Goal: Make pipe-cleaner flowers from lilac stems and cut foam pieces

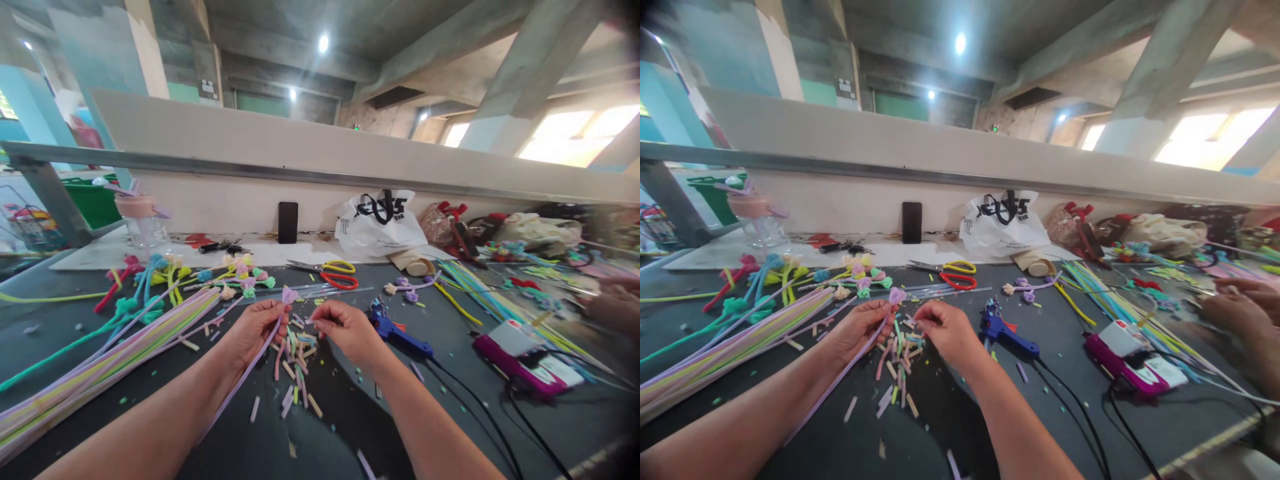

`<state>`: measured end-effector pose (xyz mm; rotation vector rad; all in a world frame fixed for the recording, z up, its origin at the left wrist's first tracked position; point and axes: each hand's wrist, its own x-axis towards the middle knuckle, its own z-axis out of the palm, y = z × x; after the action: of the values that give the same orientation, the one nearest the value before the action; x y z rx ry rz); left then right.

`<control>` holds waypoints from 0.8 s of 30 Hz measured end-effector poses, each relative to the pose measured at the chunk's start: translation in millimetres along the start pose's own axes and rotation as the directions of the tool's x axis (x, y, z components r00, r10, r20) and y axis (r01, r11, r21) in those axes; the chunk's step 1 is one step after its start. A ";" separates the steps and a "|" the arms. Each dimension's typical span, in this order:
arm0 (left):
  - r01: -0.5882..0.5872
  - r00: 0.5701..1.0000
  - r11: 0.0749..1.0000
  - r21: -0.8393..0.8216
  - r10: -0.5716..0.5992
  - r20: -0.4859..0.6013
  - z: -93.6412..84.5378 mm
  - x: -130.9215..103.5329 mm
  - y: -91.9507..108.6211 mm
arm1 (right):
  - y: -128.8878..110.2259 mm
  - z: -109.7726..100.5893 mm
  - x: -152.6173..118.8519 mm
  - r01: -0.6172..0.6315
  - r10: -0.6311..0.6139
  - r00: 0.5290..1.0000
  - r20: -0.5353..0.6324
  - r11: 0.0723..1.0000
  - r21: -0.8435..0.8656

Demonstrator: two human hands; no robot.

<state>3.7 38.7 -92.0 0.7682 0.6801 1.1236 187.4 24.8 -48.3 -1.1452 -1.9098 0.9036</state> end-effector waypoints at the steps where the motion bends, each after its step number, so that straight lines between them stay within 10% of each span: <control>1: 0.004 1.000 1.000 0.007 -0.004 0.008 1.8 -0.5 -1.2 | 8.0 -5.1 2.2 -0.040 0.041 0.999 -0.013 0.997 0.068; 6: 0.022 0.998 0.999 0.039 -0.025 0.056 10.1 -3.8 -9.8 | 19.5 -10.7 1.4 -0.041 0.064 0.993 -0.094 0.973 0.228; 14: 0.085 0.992 0.956 0.281 -0.108 0.066 18.1 -10.3 -12.1 | 2.7 -7.4 -7.2 0.146 -0.244 0.956 -0.165 0.879 -0.454; 24: 0.063 0.992 0.894 0.443 -0.106 0.073 20.5 -14.8 -17.7 | 2.4 0.8 -13.6 0.260 -0.351 0.936 -0.007 0.705 -0.659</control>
<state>25.1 16.5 -93.5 1.1589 0.8936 0.8534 192.4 13.0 -53.8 -1.1612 -2.2831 -0.0607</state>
